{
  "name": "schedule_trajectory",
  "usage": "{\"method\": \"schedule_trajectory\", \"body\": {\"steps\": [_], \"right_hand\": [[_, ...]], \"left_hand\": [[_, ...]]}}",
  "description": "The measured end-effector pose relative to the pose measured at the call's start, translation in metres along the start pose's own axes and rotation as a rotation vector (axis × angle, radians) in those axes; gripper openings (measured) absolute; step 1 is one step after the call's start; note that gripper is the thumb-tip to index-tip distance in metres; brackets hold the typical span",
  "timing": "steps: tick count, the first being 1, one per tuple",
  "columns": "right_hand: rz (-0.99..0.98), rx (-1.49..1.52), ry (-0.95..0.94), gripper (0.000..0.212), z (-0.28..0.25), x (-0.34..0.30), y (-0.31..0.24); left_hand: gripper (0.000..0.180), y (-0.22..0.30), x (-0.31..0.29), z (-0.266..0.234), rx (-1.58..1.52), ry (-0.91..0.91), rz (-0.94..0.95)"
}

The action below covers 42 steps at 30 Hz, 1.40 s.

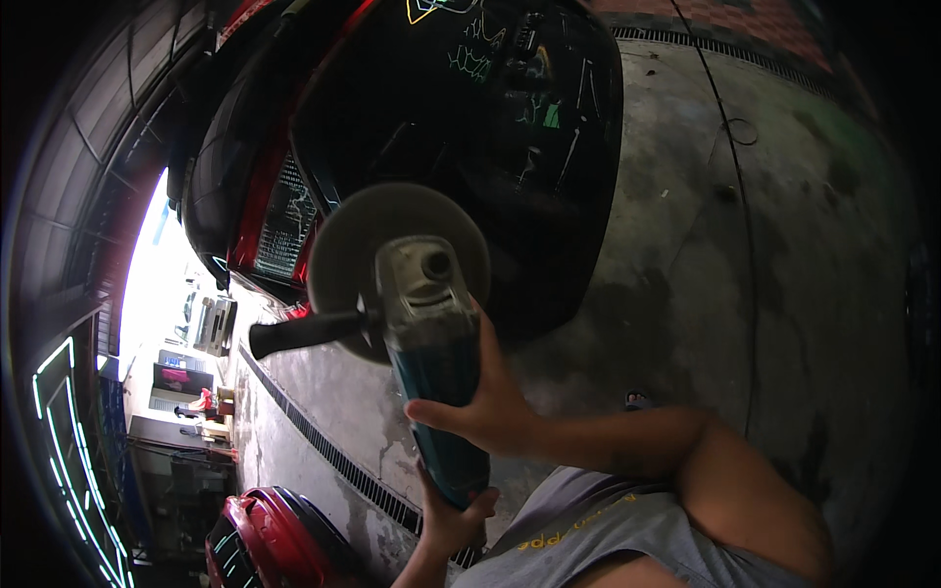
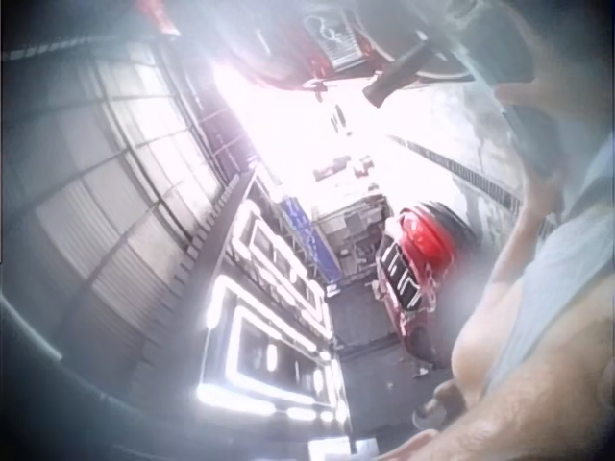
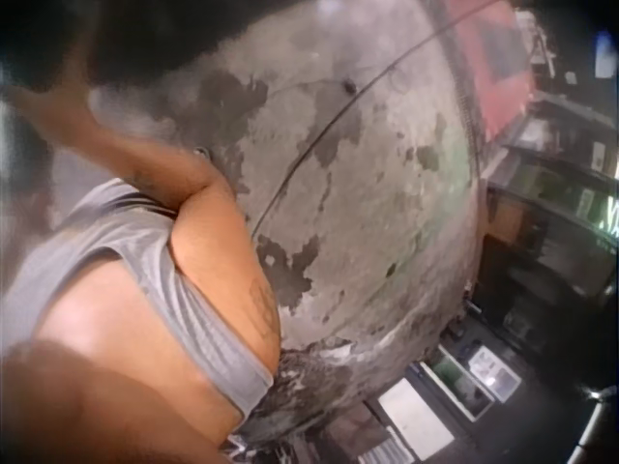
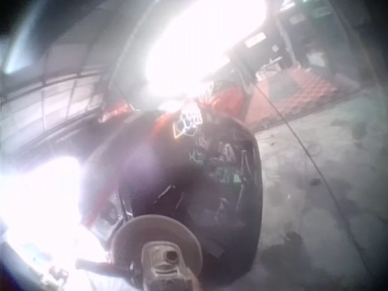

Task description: The person uses a handheld angle grinder with a polishing pad to buff the rear bumper of a black car. They move the tool across the surface in overlapping passes, focusing on the lower and central areas of the bumper.

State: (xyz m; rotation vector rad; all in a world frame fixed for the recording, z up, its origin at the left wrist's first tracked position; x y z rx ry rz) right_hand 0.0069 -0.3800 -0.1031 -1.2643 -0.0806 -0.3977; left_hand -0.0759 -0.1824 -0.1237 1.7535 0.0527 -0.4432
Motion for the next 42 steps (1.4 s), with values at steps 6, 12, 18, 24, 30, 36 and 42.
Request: {"method": "schedule_trajectory", "body": {"steps": [6, 12, 18, 24, 30, 36, 42], "right_hand": [[0.326, -0.098, 0.162, 0.122, -0.055, -0.054, 0.075], [0.363, 0.324, 0.248, 0.059, -0.151, -0.055, 0.113], [0.505, 0.291, 0.115, 0.072, -0.141, -0.082, 0.119], [0.425, 0.272, 0.206, 0.057, -0.106, -0.078, 0.108], [0.305, 0.026, -0.015, 0.068, -0.06, -0.069, 0.079], [0.299, -0.175, -0.034, 0.087, -0.075, -0.063, 0.066], [0.434, 0.014, 0.106, 0.085, -0.097, -0.074, 0.089]], "left_hand": [[0.106, -0.064, 0.033, 0.041, 0.258, -0.175, 0.381], [0.11, -0.058, 0.072, 0.111, 0.207, -0.361, -0.039], [0.11, -0.077, 0.058, 0.103, 0.229, -0.349, -0.071], [0.11, -0.085, 0.048, 0.073, 0.145, -0.283, -0.016], [0.107, -0.115, 0.032, 0.067, -0.08, -0.148, 0.175], [0.108, -0.126, 0.046, 0.098, -0.032, -0.142, 0.156], [0.108, -0.111, 0.054, 0.082, 0.078, -0.27, 0.099]]}}
Point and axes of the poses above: each hand's wrist, its own x-axis towards the middle knuckle, its own z-axis out of the palm, y = z × x, the point moved 6 cm from there along x, towards the middle knuckle, and after that the axes turned 14 degrees about -x, right-handed, at the moved point
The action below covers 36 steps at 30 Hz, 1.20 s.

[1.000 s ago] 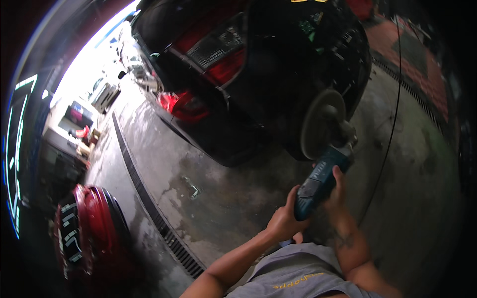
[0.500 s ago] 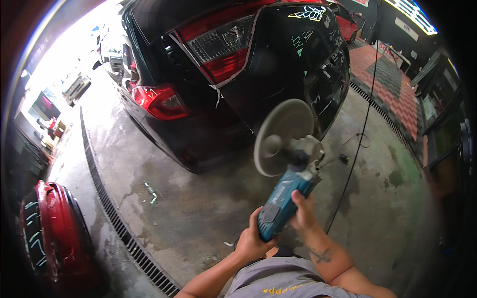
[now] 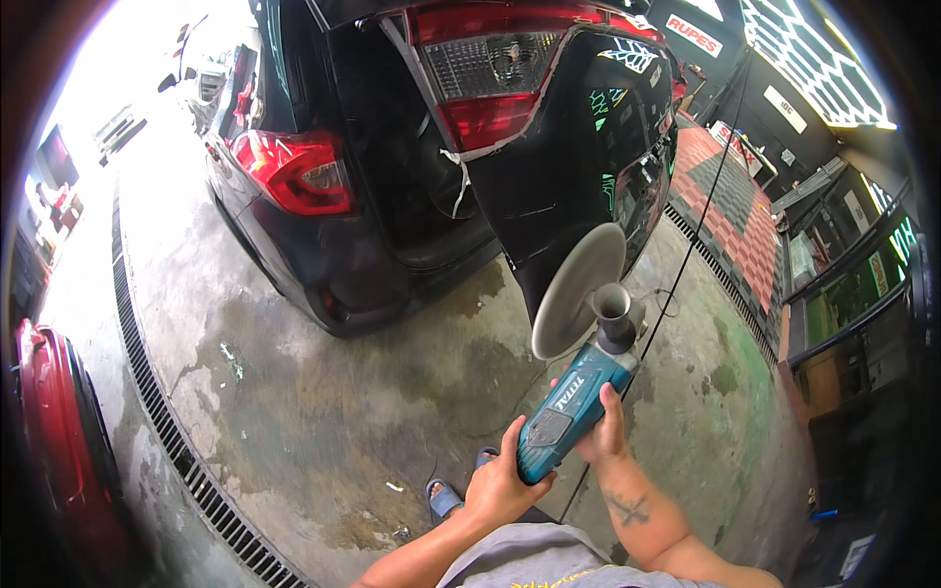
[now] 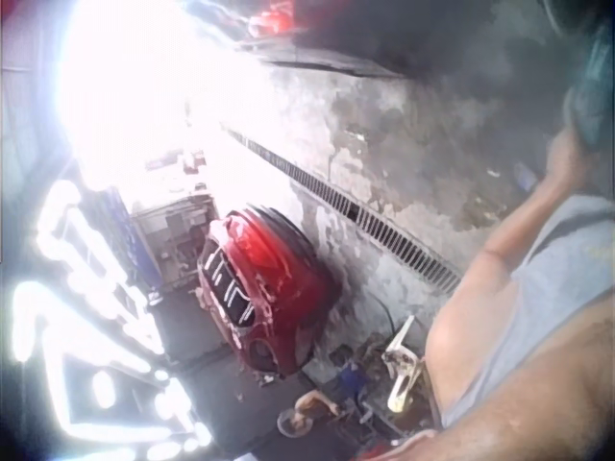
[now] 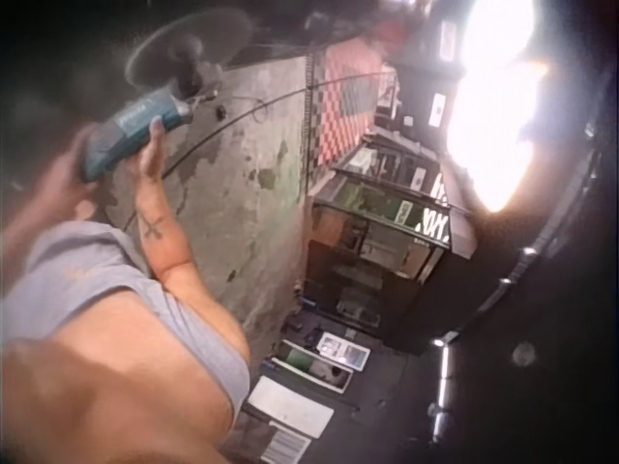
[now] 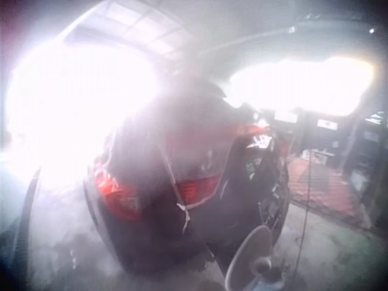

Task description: The person uses a handheld angle grinder with a polishing pad to buff the rear bumper of a black car. They move the tool across the surface in overlapping passes, focusing on the lower and central areas of the bumper.

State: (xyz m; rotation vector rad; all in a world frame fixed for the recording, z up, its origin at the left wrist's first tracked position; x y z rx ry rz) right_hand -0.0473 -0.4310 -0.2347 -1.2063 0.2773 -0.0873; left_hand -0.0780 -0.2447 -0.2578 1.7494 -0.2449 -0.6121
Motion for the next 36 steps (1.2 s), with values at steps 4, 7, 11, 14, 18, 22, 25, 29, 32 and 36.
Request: {"method": "schedule_trajectory", "body": {"steps": [4, 7, 11, 14, 18, 22, 25, 29, 32, 36], "right_hand": [[-0.065, -0.043, -0.085, 0.084, 0.036, -0.013, -0.016], [-0.042, -0.14, -0.215, 0.092, 0.039, -0.014, -0.01], [-0.116, -0.159, -0.23, 0.102, 0.018, -0.018, 0.007], [-0.031, -0.172, -0.227, 0.101, -0.004, -0.028, 0.039], [0.025, -0.084, -0.144, 0.091, -0.053, -0.022, 0.063], [0.025, -0.07, -0.137, 0.079, -0.106, -0.004, 0.068], [0.024, -0.136, -0.174, 0.073, -0.154, 0.018, 0.077], [0.035, -0.161, -0.181, 0.072, -0.222, 0.052, 0.067], [0.128, -0.072, -0.177, 0.084, -0.27, 0.086, 0.051], [0.143, -0.045, -0.159, 0.088, -0.353, 0.15, 0.024]], "left_hand": [[0.11, -0.005, -0.018, -0.009, -0.082, 0.028, 0.031], [0.111, -0.015, -0.026, -0.003, -0.143, 0.114, 0.067], [0.11, -0.017, -0.02, 0.015, -0.151, 0.143, 0.092], [0.11, -0.021, -0.008, 0.033, -0.165, 0.172, 0.086], [0.114, -0.039, 0.01, 0.076, -0.177, 0.182, 0.078], [0.116, -0.05, 0.04, 0.125, -0.131, 0.23, 0.097], [0.118, -0.063, 0.068, 0.162, -0.023, 0.271, 0.066], [0.127, -0.074, 0.117, 0.226, -0.003, 0.255, -0.072], [0.119, -0.043, 0.144, 0.256, 0.042, 0.135, -0.492], [0.061, 0.041, 0.202, 0.256, 0.303, 0.324, 0.012]]}}
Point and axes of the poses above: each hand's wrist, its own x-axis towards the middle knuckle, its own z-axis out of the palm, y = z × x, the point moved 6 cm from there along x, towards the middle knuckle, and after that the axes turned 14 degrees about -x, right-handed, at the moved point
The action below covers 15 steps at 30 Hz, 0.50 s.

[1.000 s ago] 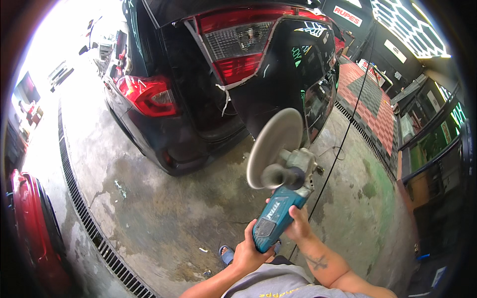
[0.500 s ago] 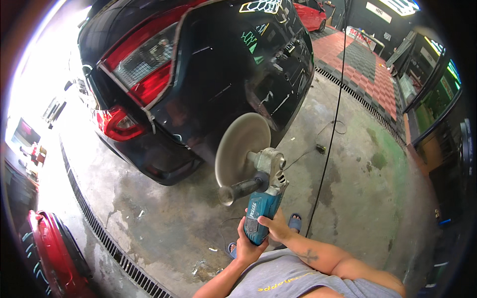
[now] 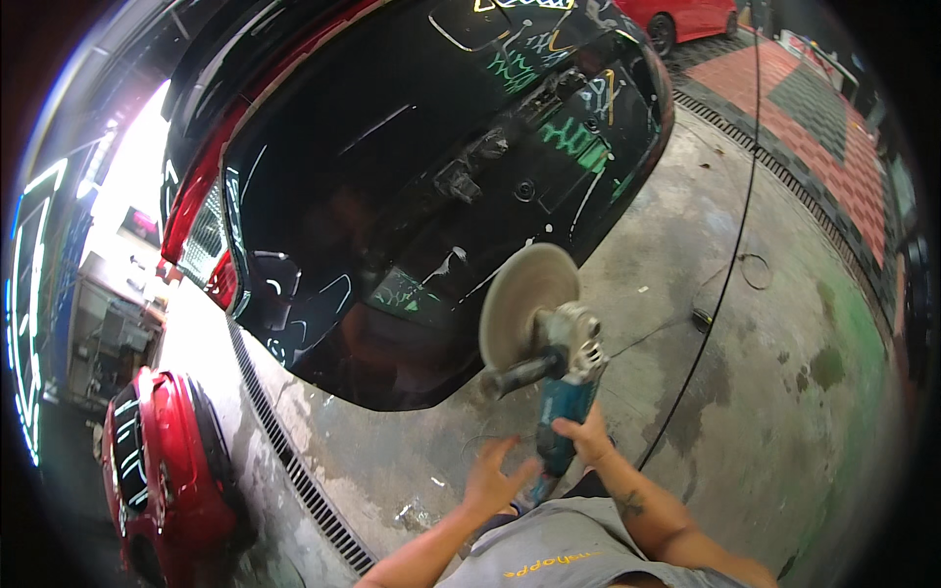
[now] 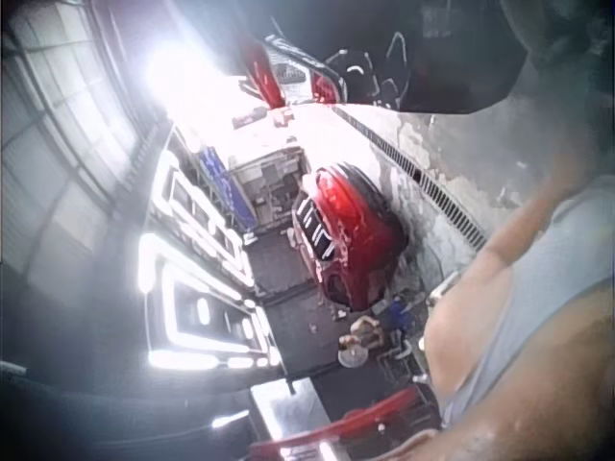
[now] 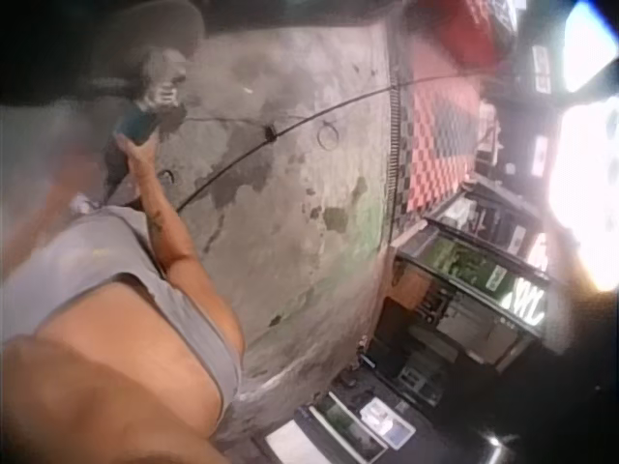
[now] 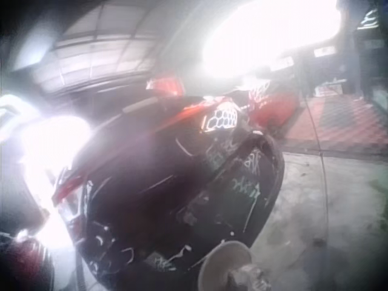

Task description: The person uses a handheld angle grinder with a polishing pad to buff the rear bumper of a black car. They move the tool across the surface in overlapping passes, focusing on the lower and central areas of the bumper.

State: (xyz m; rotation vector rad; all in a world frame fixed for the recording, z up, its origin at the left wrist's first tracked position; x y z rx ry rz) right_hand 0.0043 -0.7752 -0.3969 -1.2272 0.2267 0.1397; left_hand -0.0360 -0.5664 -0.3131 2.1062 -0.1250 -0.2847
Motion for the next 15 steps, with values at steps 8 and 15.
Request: {"method": "schedule_trajectory", "body": {"steps": [8, 15], "right_hand": [[-0.064, -0.396, 0.006, 0.09, -0.09, 0.067, -0.132], [-0.055, -0.587, -0.208, 0.105, -0.055, 0.039, -0.121]], "left_hand": [[0.062, 0.231, 0.107, -0.059, 0.425, 0.404, 0.745], [0.059, 0.194, 0.1, -0.086, 0.232, -0.092, 0.119]]}}
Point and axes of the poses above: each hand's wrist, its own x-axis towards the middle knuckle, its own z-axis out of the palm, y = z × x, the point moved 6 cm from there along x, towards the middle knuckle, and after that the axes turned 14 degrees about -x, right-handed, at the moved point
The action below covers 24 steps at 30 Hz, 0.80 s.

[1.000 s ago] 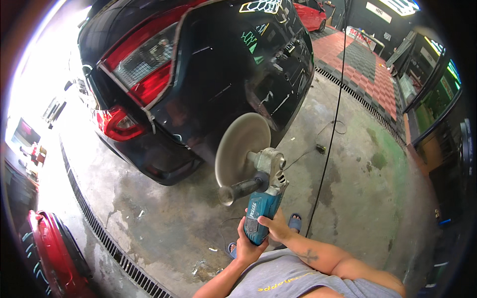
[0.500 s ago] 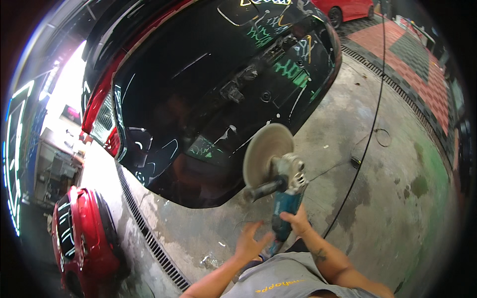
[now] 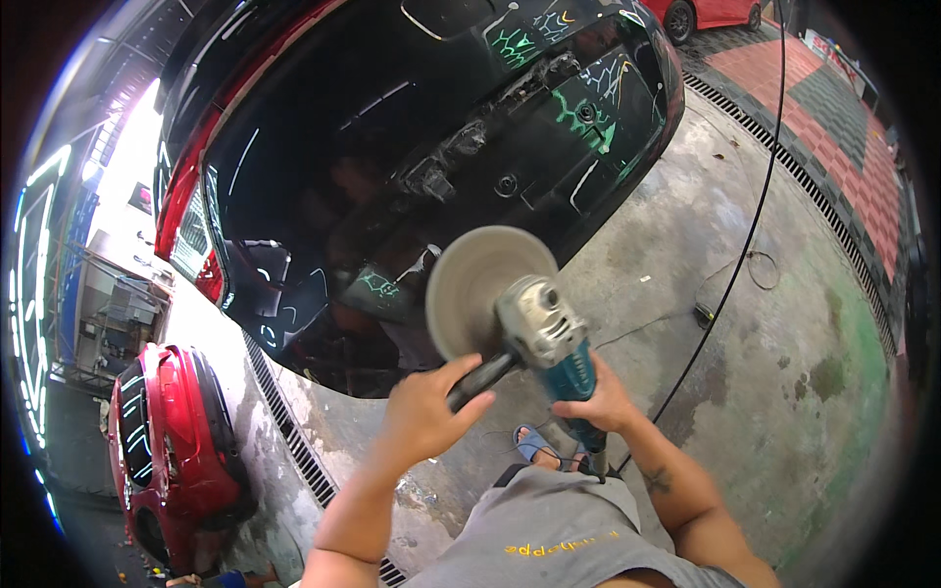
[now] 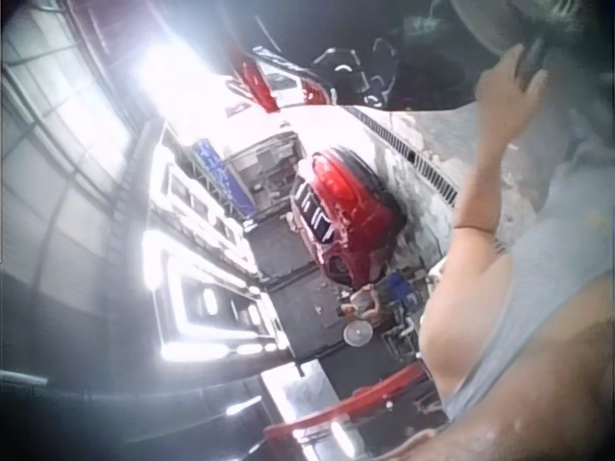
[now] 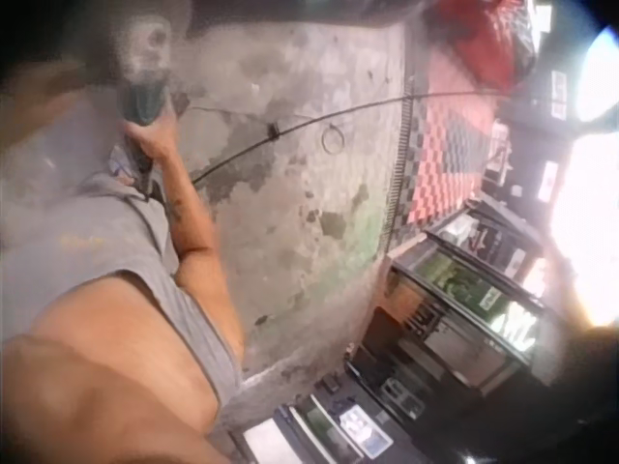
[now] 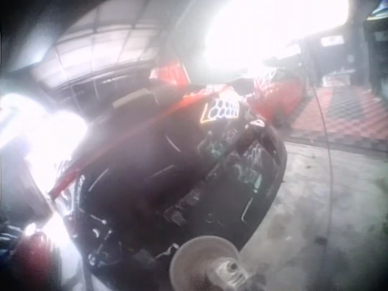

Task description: The person uses a handheld angle grinder with a polishing pad to buff the rear bumper of a black car. They move the tool across the surface in overlapping passes, focusing on the lower and central areas of the bumper.

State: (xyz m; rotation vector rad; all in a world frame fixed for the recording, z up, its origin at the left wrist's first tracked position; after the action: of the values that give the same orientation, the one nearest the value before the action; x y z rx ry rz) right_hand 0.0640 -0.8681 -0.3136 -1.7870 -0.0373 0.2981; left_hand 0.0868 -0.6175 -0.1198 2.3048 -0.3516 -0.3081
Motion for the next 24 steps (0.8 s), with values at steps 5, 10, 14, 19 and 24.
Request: {"method": "schedule_trajectory", "body": {"steps": [5, 10, 14, 19, 24], "right_hand": [[-0.102, -0.04, -0.182, 0.108, 0.033, 0.002, -0.041], [-0.054, 0.271, -0.35, 0.097, 0.035, -0.005, 0.009], [0.137, 0.19, -0.455, 0.055, 0.037, -0.049, 0.11], [0.05, -0.249, -0.272, 0.064, -0.037, -0.006, 0.141], [0.023, -0.285, -0.355, 0.067, -0.137, 0.033, 0.103]], "left_hand": [[0.048, -0.031, -0.044, 0.002, -0.918, -0.371, -0.685], [0.047, -0.018, -0.045, -0.009, -0.889, -0.401, -0.633], [0.047, -0.023, -0.037, -0.008, -0.793, -0.371, -0.6], [0.054, -0.023, -0.001, 0.033, -0.765, -0.272, -0.6], [0.051, 0.013, 0.053, 0.07, -0.686, -0.055, -0.567]]}}
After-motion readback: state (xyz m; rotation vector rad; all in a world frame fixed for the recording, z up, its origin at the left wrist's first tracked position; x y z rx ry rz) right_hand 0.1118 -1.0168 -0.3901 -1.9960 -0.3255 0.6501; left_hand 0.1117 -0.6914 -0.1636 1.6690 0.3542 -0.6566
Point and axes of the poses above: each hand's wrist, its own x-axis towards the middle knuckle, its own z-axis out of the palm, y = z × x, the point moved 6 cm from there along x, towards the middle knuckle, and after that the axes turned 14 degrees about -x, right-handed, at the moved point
